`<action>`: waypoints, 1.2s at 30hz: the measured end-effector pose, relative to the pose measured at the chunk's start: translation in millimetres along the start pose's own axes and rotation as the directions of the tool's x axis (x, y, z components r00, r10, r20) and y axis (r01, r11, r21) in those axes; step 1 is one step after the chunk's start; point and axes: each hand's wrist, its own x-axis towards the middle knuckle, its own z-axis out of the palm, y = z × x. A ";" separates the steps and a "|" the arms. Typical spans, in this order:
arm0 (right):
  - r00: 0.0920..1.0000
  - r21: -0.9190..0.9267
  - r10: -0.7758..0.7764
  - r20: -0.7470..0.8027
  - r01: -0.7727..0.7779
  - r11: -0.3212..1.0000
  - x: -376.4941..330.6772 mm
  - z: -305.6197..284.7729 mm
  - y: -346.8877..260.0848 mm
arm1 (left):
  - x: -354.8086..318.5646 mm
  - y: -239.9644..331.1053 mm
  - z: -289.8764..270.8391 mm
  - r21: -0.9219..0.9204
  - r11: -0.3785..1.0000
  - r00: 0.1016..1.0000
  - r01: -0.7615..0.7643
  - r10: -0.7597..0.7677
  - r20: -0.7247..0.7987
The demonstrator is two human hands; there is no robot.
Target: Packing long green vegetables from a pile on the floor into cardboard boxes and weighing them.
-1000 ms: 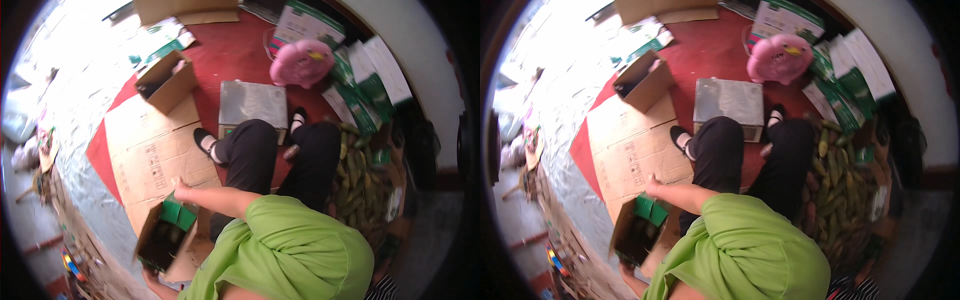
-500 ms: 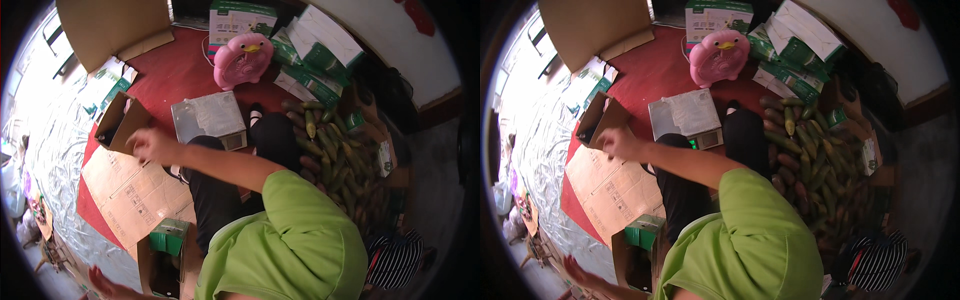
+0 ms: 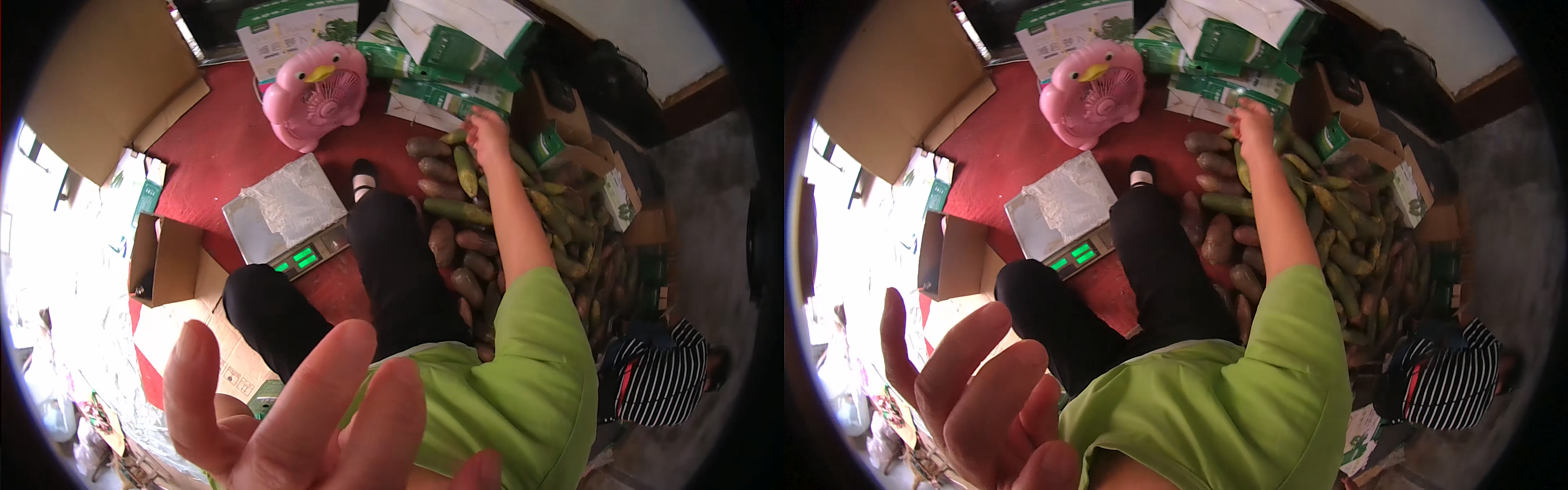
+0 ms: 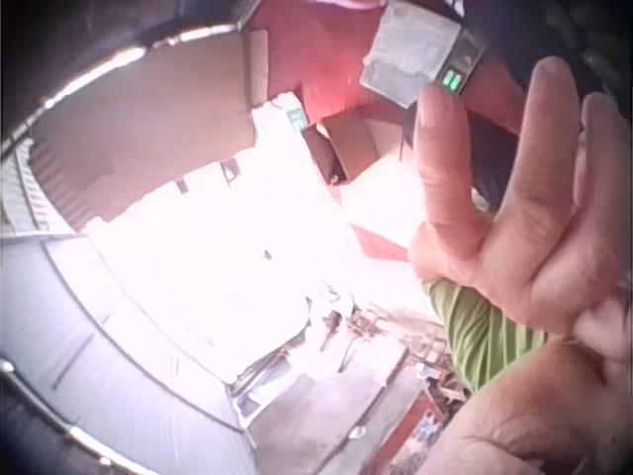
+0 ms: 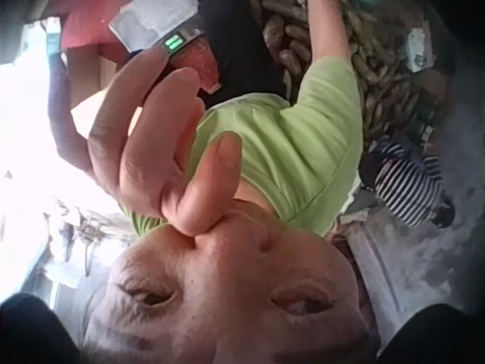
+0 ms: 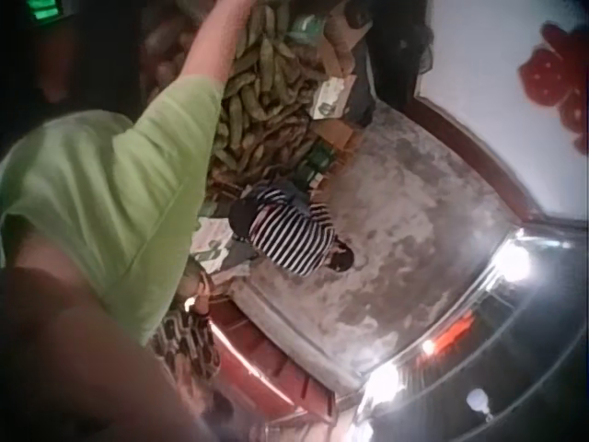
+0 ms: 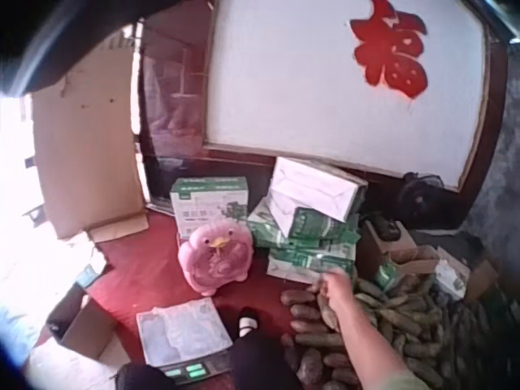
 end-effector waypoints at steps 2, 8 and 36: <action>0.992 0.114 -0.004 -0.123 0.018 0.993 24.6 -27.7 -10.7 | 37.7 40.6 28.0 0.167 0.700 0.709 0.694 -0.705 0.005; 0.959 0.084 -0.184 -0.217 0.206 0.975 110.1 -45.7 -44.4 | 61.6 38.6 87.4 0.088 0.707 0.713 0.702 -0.697 -0.079; 0.932 0.220 -0.286 -0.223 0.334 0.917 199.9 -6.6 -75.5 | -72.2 -90.8 167.1 0.028 0.758 0.569 0.652 -0.513 0.643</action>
